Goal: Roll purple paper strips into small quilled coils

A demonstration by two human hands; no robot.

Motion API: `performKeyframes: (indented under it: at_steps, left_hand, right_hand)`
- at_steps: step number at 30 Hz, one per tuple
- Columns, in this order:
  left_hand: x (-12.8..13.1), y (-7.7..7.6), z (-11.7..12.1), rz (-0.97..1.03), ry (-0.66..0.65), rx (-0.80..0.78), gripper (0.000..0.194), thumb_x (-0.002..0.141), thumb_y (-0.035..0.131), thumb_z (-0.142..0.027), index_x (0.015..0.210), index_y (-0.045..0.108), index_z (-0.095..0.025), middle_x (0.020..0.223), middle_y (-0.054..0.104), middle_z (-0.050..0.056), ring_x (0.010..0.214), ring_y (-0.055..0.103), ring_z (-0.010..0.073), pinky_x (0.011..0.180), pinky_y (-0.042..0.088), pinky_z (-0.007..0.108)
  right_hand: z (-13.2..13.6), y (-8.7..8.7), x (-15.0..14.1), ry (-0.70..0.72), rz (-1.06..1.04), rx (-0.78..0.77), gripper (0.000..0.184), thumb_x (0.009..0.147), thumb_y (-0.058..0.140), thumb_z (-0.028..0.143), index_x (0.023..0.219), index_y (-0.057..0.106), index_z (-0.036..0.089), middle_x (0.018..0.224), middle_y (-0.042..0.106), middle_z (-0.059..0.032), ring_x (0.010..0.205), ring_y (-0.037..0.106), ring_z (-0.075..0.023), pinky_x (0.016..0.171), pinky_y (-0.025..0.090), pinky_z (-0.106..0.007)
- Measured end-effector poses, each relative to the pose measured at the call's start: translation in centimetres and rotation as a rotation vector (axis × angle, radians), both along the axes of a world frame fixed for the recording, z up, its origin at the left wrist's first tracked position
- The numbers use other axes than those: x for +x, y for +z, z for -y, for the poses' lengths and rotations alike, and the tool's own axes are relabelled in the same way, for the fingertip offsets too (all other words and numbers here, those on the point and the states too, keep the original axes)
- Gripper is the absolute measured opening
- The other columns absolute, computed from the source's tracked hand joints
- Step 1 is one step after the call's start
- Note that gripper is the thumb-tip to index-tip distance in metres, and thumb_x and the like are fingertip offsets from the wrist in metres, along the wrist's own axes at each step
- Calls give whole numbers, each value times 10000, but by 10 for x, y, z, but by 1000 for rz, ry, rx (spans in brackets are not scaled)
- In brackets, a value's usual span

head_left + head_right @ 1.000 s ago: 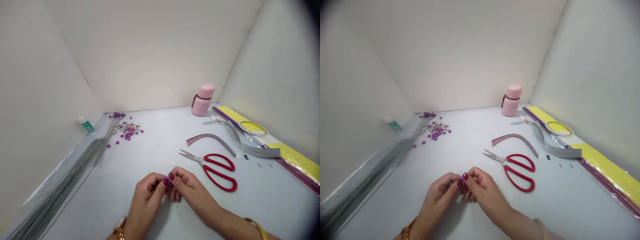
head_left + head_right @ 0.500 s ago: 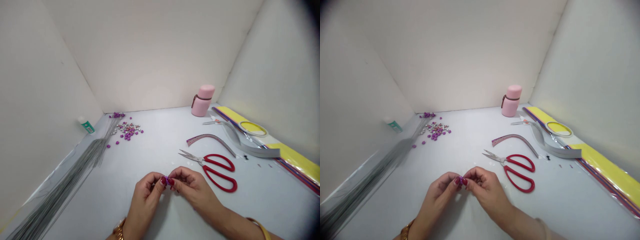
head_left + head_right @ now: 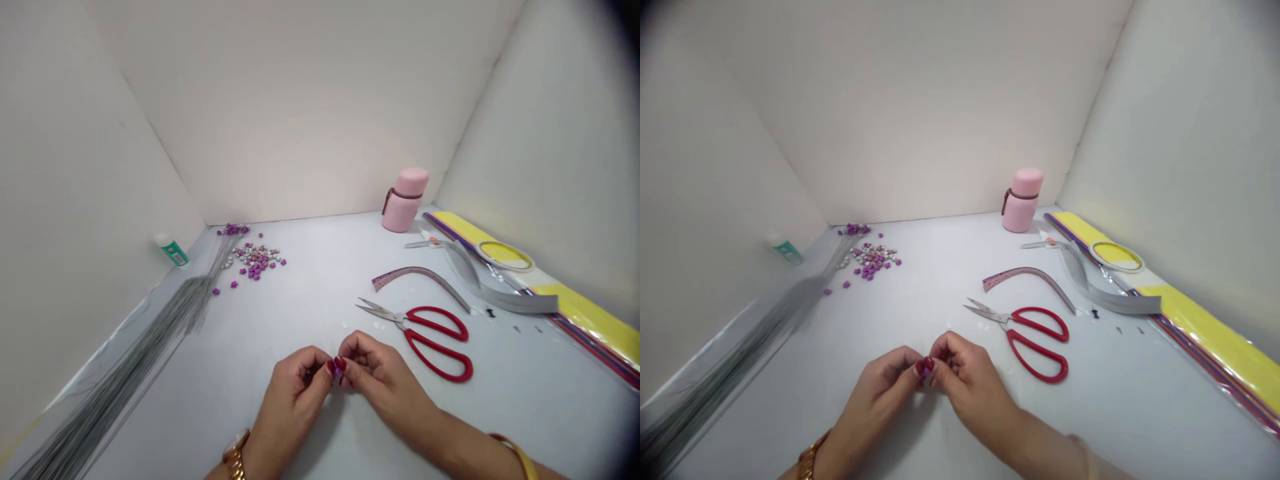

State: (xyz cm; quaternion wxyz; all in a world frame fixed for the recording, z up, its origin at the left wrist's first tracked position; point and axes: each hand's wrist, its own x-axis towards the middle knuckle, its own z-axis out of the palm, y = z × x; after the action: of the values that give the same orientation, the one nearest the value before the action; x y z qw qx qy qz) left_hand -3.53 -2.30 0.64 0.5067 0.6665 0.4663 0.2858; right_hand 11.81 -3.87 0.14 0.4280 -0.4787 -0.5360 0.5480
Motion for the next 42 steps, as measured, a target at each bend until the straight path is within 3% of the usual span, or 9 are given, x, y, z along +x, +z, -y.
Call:
performKeyframes:
  at_steps: [7,12,21,27,36,42]
  left_hand:
    - [0,-3,3,-12,-45,164,137,811,491,-213,828,616,-159,794,644,57,717,582,165,661,438,229]
    - [2,-8,3,111,20,55,129,810,504,-208,878,604,-163,793,663,50,707,606,158,656,465,225]
    - [2,-11,-1,254,101,-159,138,754,592,-264,724,624,-133,708,684,58,667,599,161,615,455,230]
    - [3,-13,-2,249,115,-168,135,743,604,-253,717,626,-122,703,687,69,660,601,168,609,452,246]
    - [5,-16,-2,394,77,-234,119,744,616,-228,778,624,-114,720,676,69,684,595,161,647,448,259]
    - [8,-18,0,530,102,-299,109,731,636,-224,739,599,-122,693,663,52,661,588,149,641,436,262]
  right_hand:
    - [-1,-2,1,10,-58,-19,115,835,485,239,741,467,176,616,507,36,595,497,-101,565,399,-217]
    - [-2,-2,1,7,-64,-45,123,823,506,260,745,481,168,590,513,39,566,498,-96,549,392,-213]
    - [-4,-6,0,-5,-67,-47,184,848,460,331,776,485,164,598,525,28,556,505,-97,531,397,-214]
    - [-4,-6,1,40,-95,-70,175,804,539,313,736,513,154,594,541,23,573,512,-98,551,406,-211]
    - [-7,-7,1,-32,-175,-183,217,804,531,343,722,514,143,538,555,28,493,497,-76,484,364,-186]
    - [-5,-8,0,-27,-140,-108,206,810,525,338,727,525,150,579,565,19,528,506,-84,504,381,-192]
